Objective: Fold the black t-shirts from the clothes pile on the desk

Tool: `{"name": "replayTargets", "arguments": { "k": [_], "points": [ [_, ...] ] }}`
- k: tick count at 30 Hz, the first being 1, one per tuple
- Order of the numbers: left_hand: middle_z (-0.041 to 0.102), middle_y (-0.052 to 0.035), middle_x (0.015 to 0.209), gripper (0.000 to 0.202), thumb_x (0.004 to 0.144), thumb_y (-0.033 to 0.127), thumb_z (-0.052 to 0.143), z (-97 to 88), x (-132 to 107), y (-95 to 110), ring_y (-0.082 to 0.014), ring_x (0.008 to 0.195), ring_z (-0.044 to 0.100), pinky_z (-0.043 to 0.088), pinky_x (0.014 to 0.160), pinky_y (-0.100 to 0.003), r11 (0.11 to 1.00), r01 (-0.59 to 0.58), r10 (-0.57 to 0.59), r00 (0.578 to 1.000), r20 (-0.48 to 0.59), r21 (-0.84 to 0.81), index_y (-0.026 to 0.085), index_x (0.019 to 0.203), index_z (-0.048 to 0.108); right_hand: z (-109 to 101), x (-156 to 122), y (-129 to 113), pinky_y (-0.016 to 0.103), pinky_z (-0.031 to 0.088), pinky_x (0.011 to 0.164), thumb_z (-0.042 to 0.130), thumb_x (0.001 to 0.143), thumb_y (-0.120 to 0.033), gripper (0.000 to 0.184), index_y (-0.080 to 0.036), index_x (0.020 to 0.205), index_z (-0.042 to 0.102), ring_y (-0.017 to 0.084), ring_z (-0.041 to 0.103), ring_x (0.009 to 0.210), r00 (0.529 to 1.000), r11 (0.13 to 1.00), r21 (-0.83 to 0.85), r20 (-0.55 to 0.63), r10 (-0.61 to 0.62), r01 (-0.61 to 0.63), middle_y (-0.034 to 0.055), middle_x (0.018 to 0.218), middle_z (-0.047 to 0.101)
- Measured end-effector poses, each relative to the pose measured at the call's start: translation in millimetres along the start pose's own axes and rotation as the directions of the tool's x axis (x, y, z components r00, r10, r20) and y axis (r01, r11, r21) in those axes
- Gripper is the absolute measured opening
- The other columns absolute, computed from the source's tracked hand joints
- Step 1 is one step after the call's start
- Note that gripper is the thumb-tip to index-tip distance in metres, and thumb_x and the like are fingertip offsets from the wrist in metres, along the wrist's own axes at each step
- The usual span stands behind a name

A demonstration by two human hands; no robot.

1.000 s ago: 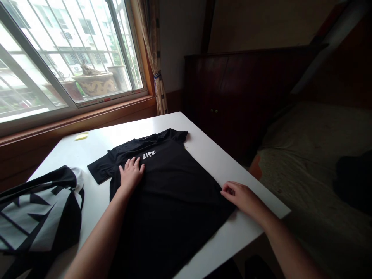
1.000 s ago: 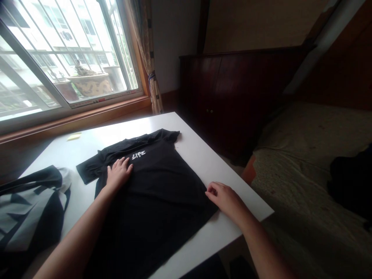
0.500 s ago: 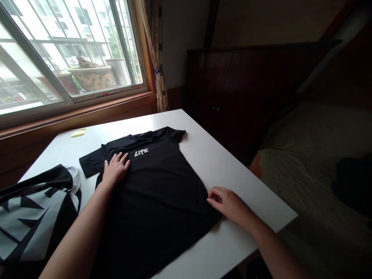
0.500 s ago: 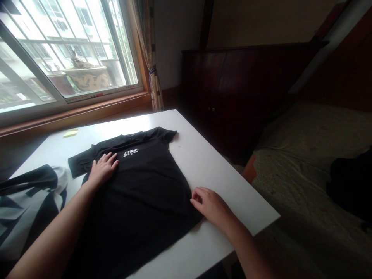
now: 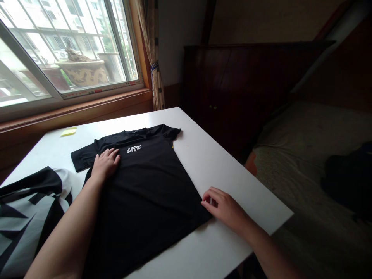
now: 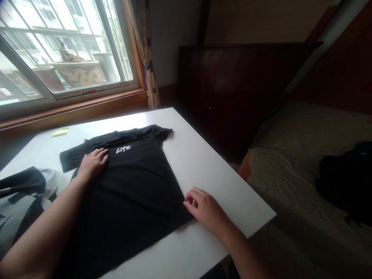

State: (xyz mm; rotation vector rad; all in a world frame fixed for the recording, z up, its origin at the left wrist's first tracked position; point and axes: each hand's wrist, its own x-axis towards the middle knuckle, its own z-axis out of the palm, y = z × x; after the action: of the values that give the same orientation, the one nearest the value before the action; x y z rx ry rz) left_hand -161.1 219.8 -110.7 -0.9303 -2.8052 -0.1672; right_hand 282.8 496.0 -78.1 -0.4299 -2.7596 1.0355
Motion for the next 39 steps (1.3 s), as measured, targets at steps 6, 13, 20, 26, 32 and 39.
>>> {"name": "replayTargets", "arguments": {
  "k": [6,13,20,26,32,39],
  "points": [
    [0.057,-0.0096,0.143,0.047,0.099,0.038,0.034,-21.5,-36.5,19.9,-0.0280,0.133,0.048,0.034,0.117,-0.043,0.992,-0.122,0.120,0.985,-0.123,-0.012,0.019,0.135,0.058,-6.6,-11.5,-17.3,0.033,0.048,0.087,0.079,0.081,-0.019,0.017,-0.025,0.094,0.070,0.021,0.060,0.098,0.964,0.975,-0.013,0.152,-0.219,0.224,0.0011,0.097,0.066],
    [0.068,-0.0055,0.116,0.030,0.099,0.045,0.047,-72.5,-166.6,47.8,-0.0263,0.108,0.062,0.054,0.095,-0.041,0.910,-0.323,0.322,0.945,-0.047,-0.260,0.031,0.115,0.067,5.1,-15.7,-13.8,0.040,0.047,0.090,0.078,0.079,-0.017,0.023,-0.025,0.099,0.070,0.024,0.058,0.096,0.930,0.924,-0.153,0.173,-0.324,0.350,0.0038,0.099,0.066],
    [0.070,-0.0062,0.117,0.041,0.089,0.044,0.065,-81.6,-307.7,35.5,-0.0270,0.103,0.067,0.063,0.083,-0.037,0.892,-0.312,0.320,0.947,-0.031,-0.326,0.043,0.130,0.062,10.6,-16.6,-11.6,0.035,0.049,0.078,0.057,0.089,-0.008,0.017,-0.023,0.093,0.065,0.021,0.061,0.085,0.888,0.879,-0.128,0.042,-0.459,0.460,0.0046,0.089,0.065],
    [0.068,-0.0072,0.118,0.047,0.087,0.048,0.071,-73.7,-350.1,0.2,-0.0239,0.103,0.068,0.061,0.086,-0.031,0.942,-0.292,0.272,0.953,-0.136,-0.163,0.033,0.131,0.063,11.0,-21.9,-8.0,0.031,0.049,0.069,0.057,0.091,-0.004,0.020,-0.021,0.100,0.062,0.017,0.061,0.073,0.791,0.811,-0.172,-0.182,-0.584,0.559,0.0014,0.080,0.062],
    [0.069,-0.0054,0.113,0.035,0.097,0.043,0.057,-89.4,-352.0,-2.4,-0.0199,0.098,0.069,0.058,0.084,-0.025,0.950,-0.308,0.293,0.935,-0.198,-0.049,0.029,0.129,0.064,8.7,-23.5,-9.1,0.034,0.051,0.073,0.062,0.088,-0.001,0.025,-0.020,0.104,0.060,0.018,0.060,0.076,0.715,0.765,-0.265,-0.272,-0.643,0.587,0.0022,0.083,0.063],
    [0.069,-0.0028,0.107,0.028,0.097,0.044,0.052,-85.2,-369.5,-13.0,-0.0212,0.095,0.069,0.056,0.082,-0.029,0.994,-0.095,0.079,0.970,-0.229,-0.057,0.029,0.117,0.065,8.1,-22.6,-6.7,0.037,0.052,0.077,0.060,0.089,-0.003,0.023,-0.021,0.102,0.058,0.019,0.060,0.079,0.727,0.775,-0.258,-0.270,-0.631,0.577,0.0030,0.085,0.062]
  ]
}}
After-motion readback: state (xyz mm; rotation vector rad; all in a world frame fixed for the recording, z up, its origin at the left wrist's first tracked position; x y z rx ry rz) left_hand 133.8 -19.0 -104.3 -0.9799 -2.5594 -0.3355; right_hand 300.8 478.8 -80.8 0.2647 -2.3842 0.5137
